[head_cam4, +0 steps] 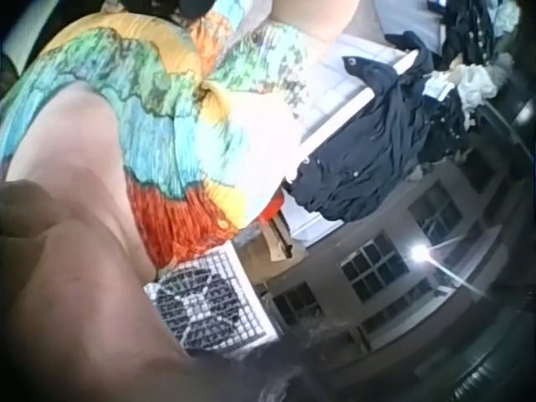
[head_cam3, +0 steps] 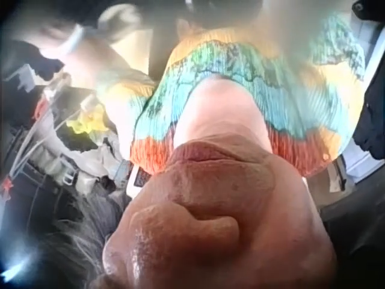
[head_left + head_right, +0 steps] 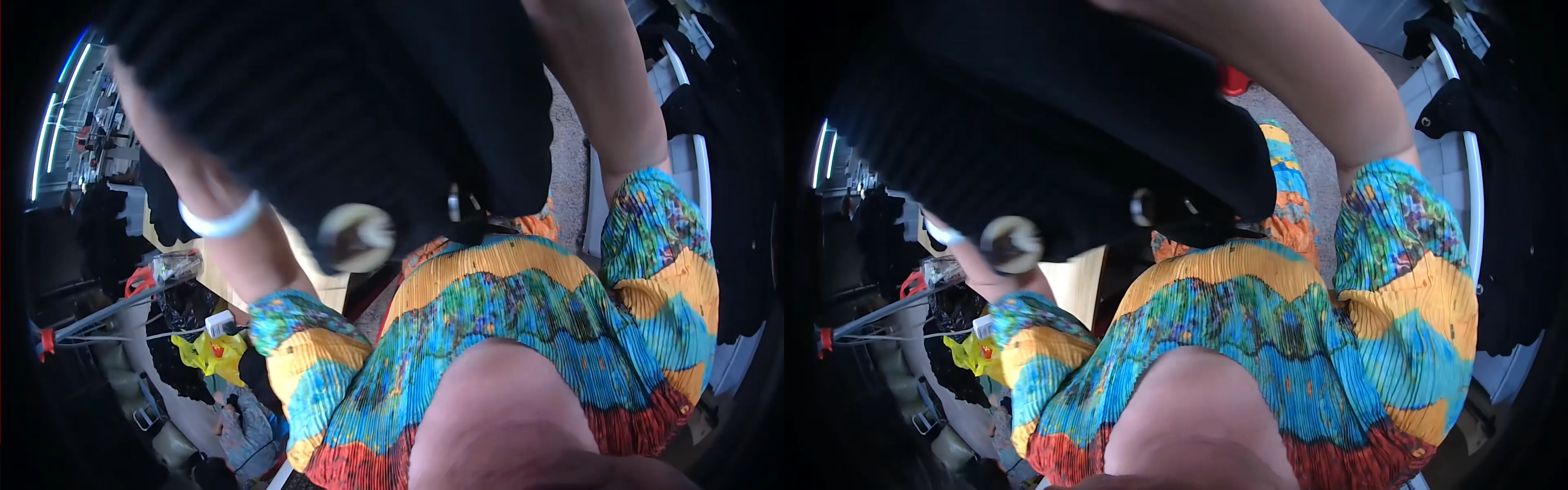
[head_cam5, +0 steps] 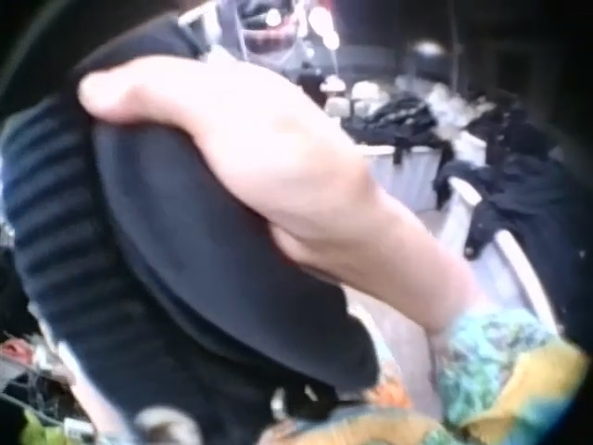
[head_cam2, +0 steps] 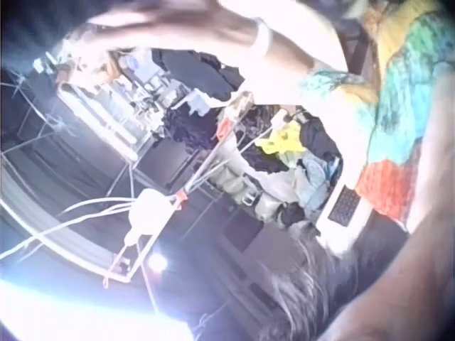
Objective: Attaching and securing buttons to black garments using a needle and thread.
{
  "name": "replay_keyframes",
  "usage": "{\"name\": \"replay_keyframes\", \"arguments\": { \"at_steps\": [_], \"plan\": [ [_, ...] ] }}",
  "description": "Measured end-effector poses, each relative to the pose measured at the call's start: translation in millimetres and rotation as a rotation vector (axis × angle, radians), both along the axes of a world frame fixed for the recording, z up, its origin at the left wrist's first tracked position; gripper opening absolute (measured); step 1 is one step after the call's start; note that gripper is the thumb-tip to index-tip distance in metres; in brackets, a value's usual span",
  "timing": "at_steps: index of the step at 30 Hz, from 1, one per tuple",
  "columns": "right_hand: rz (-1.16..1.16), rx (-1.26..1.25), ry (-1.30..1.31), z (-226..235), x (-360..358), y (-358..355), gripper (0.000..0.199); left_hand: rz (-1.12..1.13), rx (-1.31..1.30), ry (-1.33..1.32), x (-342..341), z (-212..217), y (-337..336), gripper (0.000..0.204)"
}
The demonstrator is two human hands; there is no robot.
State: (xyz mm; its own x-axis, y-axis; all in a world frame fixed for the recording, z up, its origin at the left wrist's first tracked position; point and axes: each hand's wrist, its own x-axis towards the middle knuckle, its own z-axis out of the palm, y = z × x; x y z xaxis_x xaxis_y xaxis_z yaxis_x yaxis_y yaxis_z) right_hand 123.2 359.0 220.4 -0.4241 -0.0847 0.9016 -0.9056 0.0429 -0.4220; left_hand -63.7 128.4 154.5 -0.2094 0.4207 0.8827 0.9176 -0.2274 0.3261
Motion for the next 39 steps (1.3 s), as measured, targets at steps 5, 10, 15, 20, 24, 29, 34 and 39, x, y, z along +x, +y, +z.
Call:
{"name": "replay_keyframes", "arguments": {
  "at_steps": [5, 10, 15, 20, 24, 29, 34, 39],
  "plan": [
    [-0.003, -0.202, -0.083, -20.1, 1.8, 15.3, 0.021, 0.049, 0.039, 0.110, 136.1, -14.1, -6.5, 0.073],
    [0.077, -0.383, -0.201, -10.3, -2.8, 20.9, 0.023, 0.917, -0.083, 0.754, 136.7, 13.7, -26.8, 0.034],
    [0.180, -0.505, -0.345, -9.1, -16.5, 1.7, 0.025, 0.794, -0.045, 0.508, 133.1, 32.9, -94.0, 0.027],
    [0.259, -0.589, -0.532, -14.5, -47.5, -8.1, 0.028, 0.507, 0.000, -0.986, 147.2, -4.3, -32.2, 0.032],
    [-0.174, -0.297, -0.998, -126.4, -79.3, -4.6, 0.030, 0.250, -0.348, -1.255, 129.1, -103.8, -40.0, 0.050],
    [-0.420, -0.350, -1.291, -185.6, -71.8, 58.7, 0.049, 0.238, -0.518, -1.290, 120.3, -54.7, -13.5, 0.055],
    [-0.482, -0.156, -1.301, -184.5, -47.0, 61.5, 0.055, 0.248, -0.552, -1.582, 68.2, -73.9, -2.3, 0.060],
    [-0.490, -0.218, -1.243, -164.0, -37.4, 53.9, 0.046, 0.235, -0.625, -1.791, 40.1, -69.5, 27.2, 0.048]
  ]
}}
